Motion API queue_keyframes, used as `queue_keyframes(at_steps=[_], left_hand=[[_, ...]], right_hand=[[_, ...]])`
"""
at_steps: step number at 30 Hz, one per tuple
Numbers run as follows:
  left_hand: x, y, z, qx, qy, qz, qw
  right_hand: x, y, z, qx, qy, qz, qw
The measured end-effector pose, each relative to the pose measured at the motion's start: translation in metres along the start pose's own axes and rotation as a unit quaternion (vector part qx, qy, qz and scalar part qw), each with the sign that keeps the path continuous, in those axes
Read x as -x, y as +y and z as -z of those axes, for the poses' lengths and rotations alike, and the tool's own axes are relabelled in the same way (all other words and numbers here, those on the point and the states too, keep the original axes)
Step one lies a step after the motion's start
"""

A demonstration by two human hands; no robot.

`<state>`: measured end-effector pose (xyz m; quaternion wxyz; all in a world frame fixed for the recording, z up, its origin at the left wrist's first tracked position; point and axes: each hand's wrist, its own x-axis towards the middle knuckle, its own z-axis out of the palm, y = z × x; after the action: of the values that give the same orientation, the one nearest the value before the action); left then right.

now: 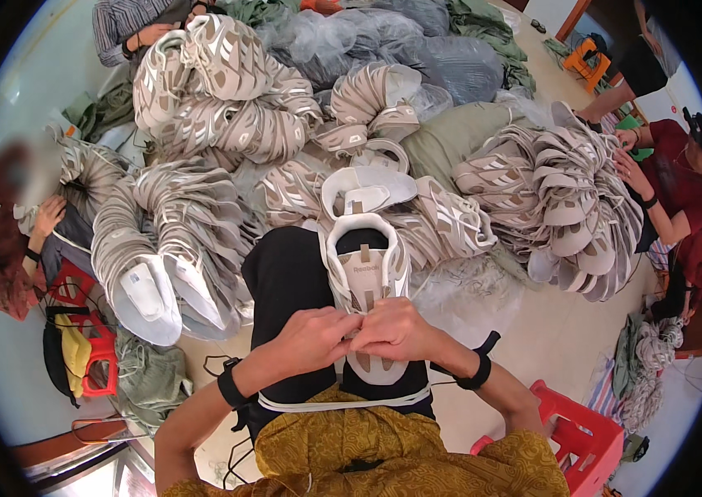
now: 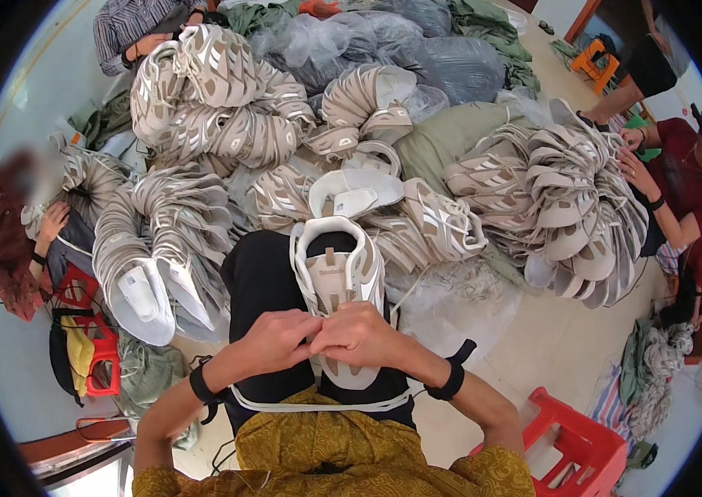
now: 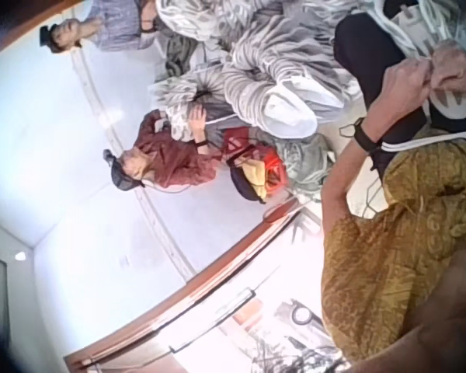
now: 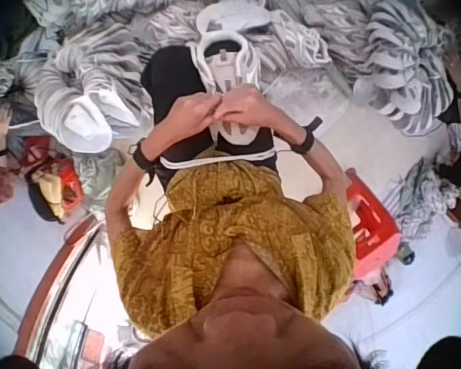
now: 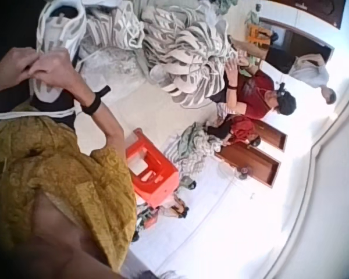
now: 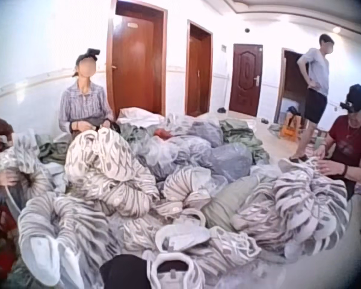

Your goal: The recorder is lacing a white sneaker in a workshop environment with many shoe parts.

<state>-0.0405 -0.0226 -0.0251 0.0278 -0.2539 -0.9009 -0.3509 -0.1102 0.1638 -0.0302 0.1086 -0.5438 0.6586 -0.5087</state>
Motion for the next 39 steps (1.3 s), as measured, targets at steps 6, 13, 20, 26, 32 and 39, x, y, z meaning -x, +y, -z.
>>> queue_keyframes(at_steps=[6, 13, 20, 26, 32, 39], left_hand=[[-0.006, -0.012, -0.001, -0.115, 0.001, -0.037, 0.993], [0.026, 0.002, -0.008, 0.023, 0.007, 0.001, 1.000], [0.040, 0.052, -0.007, 0.050, -0.007, 0.071, 0.996], [0.045, 0.044, -0.006, -0.156, 0.014, 0.001, 0.988], [0.037, 0.052, -0.021, -0.073, 0.044, 0.022, 0.996], [0.046, 0.049, 0.006, 0.181, 0.070, 0.177, 0.965]], right_hand=[[0.005, 0.001, -0.001, -0.034, 0.013, -0.059, 0.998], [0.001, 0.004, -0.009, -0.017, 0.009, -0.104, 0.994], [-0.009, -0.004, -0.009, -0.135, 0.059, -0.251, 0.957], [-0.029, -0.013, -0.016, 0.189, -0.041, -0.166, 0.967], [-0.029, -0.002, -0.044, 0.303, -0.089, -0.138, 0.939], [-0.019, 0.004, -0.034, 0.157, -0.016, -0.070, 0.985]])
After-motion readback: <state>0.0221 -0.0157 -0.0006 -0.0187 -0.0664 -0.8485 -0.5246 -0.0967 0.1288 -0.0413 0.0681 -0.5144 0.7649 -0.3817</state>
